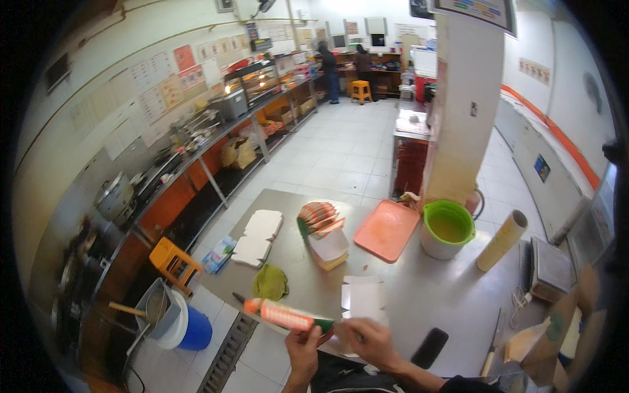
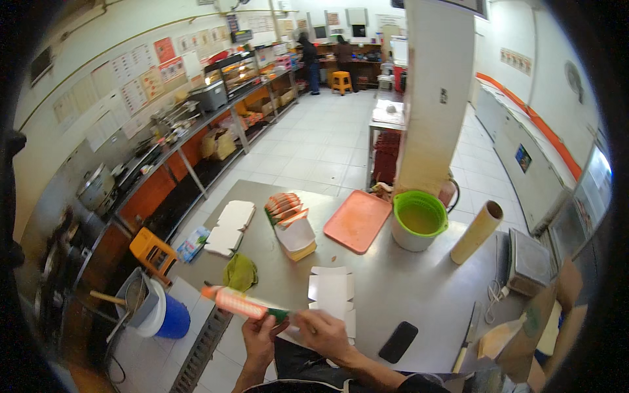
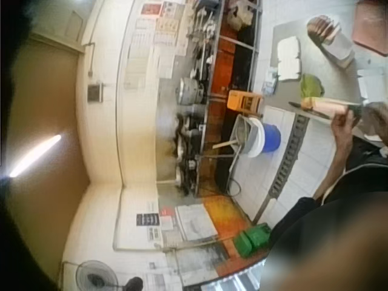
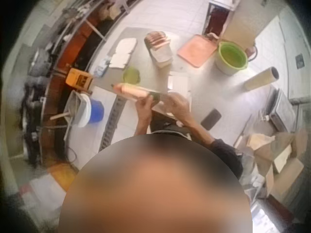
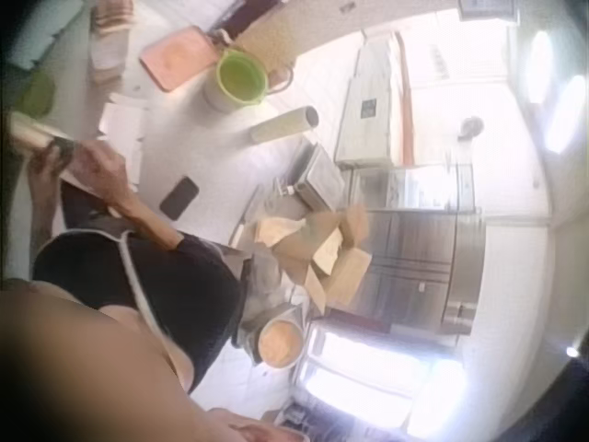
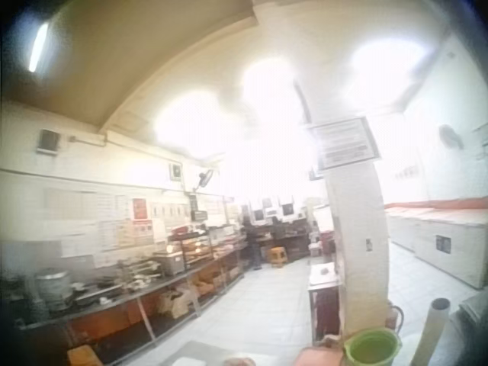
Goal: The person folds and assembles small paper boxes from flat sheets on a metal countertop. They repeatedly fold the sides, tuck flaps, and stack the finished boxes. The workspace includes a cutting board, a green basket, and a roll of paper.
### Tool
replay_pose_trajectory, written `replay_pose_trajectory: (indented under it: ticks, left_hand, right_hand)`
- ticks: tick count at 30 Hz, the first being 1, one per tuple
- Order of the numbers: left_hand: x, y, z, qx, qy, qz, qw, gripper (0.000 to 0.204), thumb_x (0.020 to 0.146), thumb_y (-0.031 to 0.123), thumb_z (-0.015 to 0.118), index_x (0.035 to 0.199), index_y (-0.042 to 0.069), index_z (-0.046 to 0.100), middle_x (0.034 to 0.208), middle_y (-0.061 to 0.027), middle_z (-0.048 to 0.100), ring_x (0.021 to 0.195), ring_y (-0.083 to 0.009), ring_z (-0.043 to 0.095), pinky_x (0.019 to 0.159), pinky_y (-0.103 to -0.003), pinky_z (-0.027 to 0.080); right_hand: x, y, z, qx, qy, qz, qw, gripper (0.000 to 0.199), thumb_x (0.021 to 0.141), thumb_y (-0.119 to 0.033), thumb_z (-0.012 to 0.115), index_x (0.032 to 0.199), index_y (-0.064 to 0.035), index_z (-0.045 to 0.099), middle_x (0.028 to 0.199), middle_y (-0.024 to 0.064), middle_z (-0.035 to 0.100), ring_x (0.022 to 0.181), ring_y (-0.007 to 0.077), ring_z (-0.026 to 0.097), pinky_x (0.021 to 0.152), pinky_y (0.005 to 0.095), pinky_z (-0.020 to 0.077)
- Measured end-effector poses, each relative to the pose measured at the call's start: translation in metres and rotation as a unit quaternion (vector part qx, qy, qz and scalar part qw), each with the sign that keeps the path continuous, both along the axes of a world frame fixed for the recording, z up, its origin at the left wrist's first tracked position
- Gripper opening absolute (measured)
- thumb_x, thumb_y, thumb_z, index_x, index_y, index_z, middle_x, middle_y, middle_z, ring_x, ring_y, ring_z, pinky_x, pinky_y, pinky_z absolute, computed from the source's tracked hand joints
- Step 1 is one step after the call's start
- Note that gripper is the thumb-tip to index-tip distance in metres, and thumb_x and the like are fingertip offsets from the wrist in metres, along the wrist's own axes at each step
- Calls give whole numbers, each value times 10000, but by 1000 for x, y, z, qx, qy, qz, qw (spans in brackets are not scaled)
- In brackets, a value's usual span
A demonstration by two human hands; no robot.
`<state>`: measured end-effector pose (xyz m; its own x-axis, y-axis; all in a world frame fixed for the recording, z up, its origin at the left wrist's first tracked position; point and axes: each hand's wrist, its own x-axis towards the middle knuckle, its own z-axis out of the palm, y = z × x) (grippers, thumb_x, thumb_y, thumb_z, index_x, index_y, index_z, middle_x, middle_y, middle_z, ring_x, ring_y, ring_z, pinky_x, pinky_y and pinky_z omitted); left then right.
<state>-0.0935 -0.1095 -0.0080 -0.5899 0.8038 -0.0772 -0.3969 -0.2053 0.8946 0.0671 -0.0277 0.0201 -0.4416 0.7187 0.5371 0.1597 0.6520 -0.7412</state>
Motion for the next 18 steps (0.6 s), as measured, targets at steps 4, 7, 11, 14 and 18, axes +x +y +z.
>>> replay_pose_trajectory:
  ticks: [4,7,11,14,18]
  left_hand:
    - [15,-4,-3,-154,389,-29,908,279,992,58,696,1253,-20,636,1161,-115,713,1035,-247,712,862,-376,618]
    - [17,-7,4,-70,377,-63,921,279,993,102,732,1240,0,654,1099,-82,721,979,-195,702,796,-354,588]
    - [14,-42,12,-42,297,-120,947,274,993,104,732,1236,2,657,1098,-81,721,979,-192,701,795,-354,589]
    - [14,-69,9,-55,265,-125,954,270,994,106,732,1233,4,659,1098,-81,721,979,-190,701,795,-354,589]
    - [15,-86,-1,-67,240,-106,963,266,994,108,732,1230,7,662,1097,-80,722,979,-188,700,794,-355,590]
  right_hand:
    - [-7,-10,9,28,73,-116,990,201,816,-34,839,1002,-40,762,877,114,675,828,283,661,720,369,533]
    - [-14,-16,14,-10,57,-94,994,159,827,-26,825,970,-35,757,877,113,664,846,277,646,753,373,503]
    - [-15,-12,15,-65,42,-26,997,108,848,-13,801,944,-32,755,873,109,657,846,259,636,763,363,485]
    - [-14,-9,20,-90,18,6,996,96,846,18,789,931,-13,759,872,99,656,845,226,639,770,340,495]
    - [-15,-11,32,-118,13,53,991,83,833,41,780,908,11,761,878,87,664,844,196,642,782,316,502]
